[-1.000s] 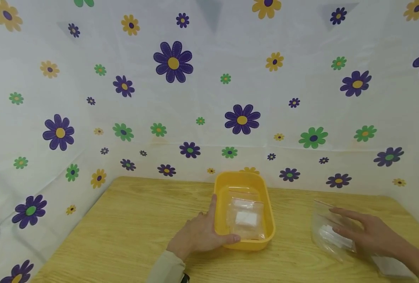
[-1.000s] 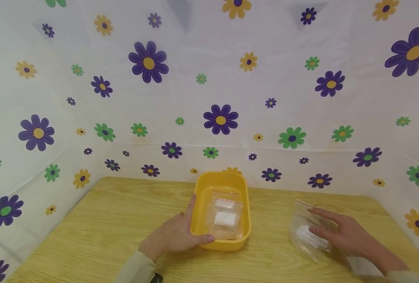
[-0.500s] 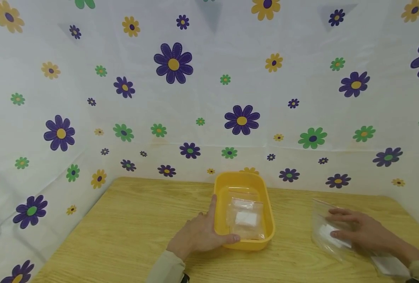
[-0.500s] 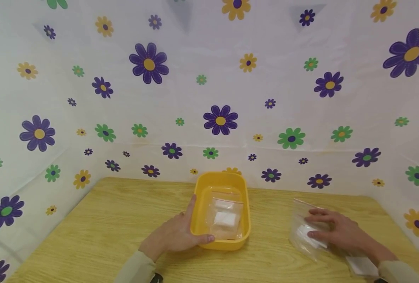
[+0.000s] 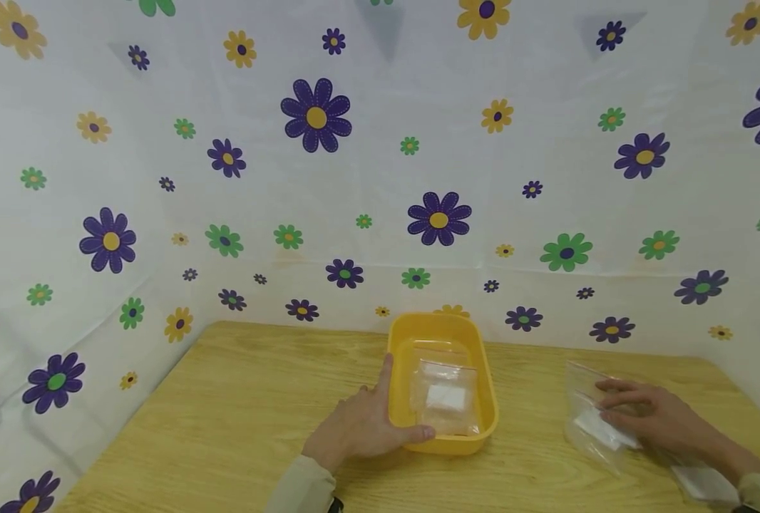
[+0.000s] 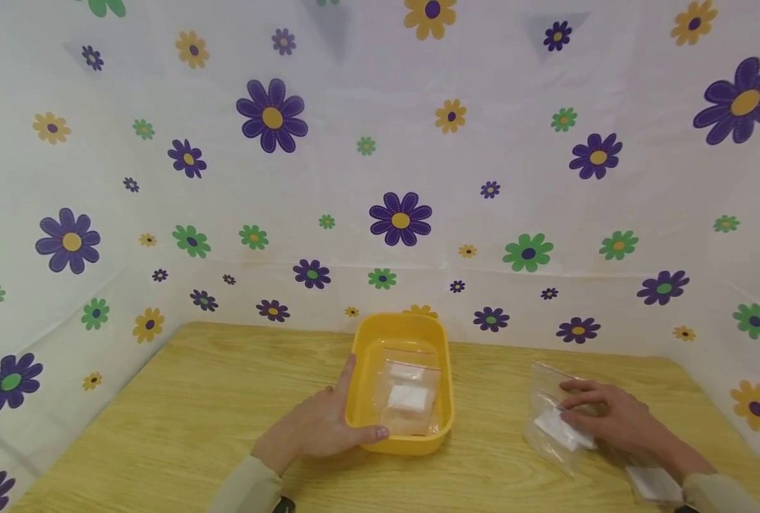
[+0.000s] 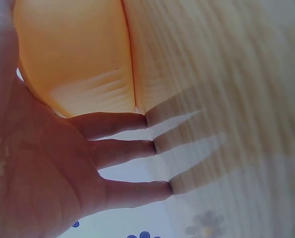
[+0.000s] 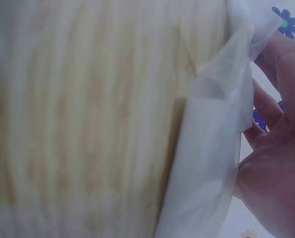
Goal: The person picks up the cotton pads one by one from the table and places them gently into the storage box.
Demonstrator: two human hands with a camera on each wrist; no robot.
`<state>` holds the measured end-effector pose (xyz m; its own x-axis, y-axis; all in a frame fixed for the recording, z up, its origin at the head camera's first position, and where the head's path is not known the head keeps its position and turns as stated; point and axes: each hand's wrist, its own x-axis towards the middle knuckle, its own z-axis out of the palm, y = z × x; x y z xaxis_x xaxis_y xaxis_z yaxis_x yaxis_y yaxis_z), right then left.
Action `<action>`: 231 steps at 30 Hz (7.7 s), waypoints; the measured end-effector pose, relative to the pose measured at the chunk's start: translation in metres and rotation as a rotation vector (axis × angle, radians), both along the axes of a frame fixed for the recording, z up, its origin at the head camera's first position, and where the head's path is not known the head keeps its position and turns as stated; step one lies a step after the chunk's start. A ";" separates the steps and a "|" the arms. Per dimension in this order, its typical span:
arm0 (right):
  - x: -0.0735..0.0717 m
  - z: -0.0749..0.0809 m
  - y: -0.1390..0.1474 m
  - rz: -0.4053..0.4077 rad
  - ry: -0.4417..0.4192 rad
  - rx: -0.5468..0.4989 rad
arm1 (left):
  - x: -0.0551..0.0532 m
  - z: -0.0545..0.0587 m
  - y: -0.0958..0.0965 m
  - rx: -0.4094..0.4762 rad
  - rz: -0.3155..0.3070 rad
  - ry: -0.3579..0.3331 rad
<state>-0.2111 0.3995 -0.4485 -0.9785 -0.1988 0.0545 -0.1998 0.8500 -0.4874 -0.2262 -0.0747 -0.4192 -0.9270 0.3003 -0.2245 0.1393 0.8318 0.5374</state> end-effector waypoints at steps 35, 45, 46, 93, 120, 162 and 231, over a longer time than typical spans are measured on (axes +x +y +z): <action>0.009 0.018 -0.007 -0.089 0.095 0.028 | 0.000 0.000 -0.001 0.003 -0.022 0.021; 0.007 0.027 -0.019 -0.074 0.271 0.030 | 0.000 0.001 0.000 -0.007 -0.011 0.019; 0.007 0.028 -0.021 -0.071 0.275 0.030 | 0.000 0.001 0.000 -0.009 -0.011 0.019; -0.003 0.059 -0.130 0.177 0.637 -0.046 | 0.001 0.001 -0.002 0.000 -0.022 0.015; -0.017 0.062 -0.189 0.306 0.635 -0.125 | 0.001 0.000 -0.003 -0.017 -0.037 0.028; -0.029 0.047 -0.243 0.296 0.319 0.281 | -0.003 -0.001 -0.002 -0.036 -0.052 0.064; 0.028 0.046 -0.133 -0.051 0.385 0.394 | 0.000 0.000 -0.003 -0.007 -0.023 0.007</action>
<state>-0.1832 0.2667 -0.4026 -0.9116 -0.2291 0.3413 -0.2544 0.9666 -0.0308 -0.2261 -0.0774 -0.4190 -0.9215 0.3197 -0.2206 0.1618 0.8323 0.5302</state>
